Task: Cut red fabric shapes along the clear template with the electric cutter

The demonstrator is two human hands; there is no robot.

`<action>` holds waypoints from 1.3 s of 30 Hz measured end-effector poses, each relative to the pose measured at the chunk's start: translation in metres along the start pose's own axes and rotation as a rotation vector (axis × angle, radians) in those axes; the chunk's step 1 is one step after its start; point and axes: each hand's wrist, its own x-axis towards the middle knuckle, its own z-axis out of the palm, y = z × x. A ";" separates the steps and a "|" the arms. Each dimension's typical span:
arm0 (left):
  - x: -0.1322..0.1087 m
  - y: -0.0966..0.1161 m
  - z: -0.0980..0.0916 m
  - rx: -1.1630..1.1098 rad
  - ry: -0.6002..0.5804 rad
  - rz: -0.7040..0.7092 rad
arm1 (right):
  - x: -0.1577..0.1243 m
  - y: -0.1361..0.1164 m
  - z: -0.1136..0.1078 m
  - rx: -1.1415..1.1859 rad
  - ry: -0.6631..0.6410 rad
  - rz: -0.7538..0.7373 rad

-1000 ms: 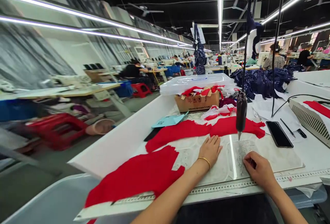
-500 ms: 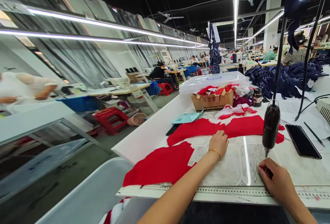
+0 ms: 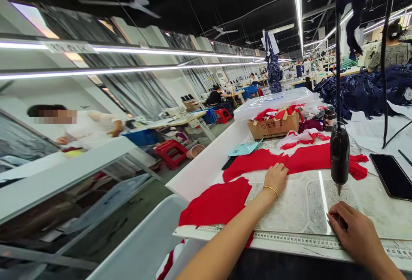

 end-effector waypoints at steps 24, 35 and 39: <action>-0.104 0.030 -0.047 -0.038 0.338 0.557 | 0.033 -0.048 0.028 -0.171 0.002 -0.348; -0.163 -0.008 -0.137 -0.938 -0.202 0.327 | 0.028 -0.037 -0.019 0.075 -0.417 -0.007; -0.158 -0.034 -0.141 -1.130 -0.272 0.212 | 0.029 -0.042 -0.073 0.223 -0.577 0.216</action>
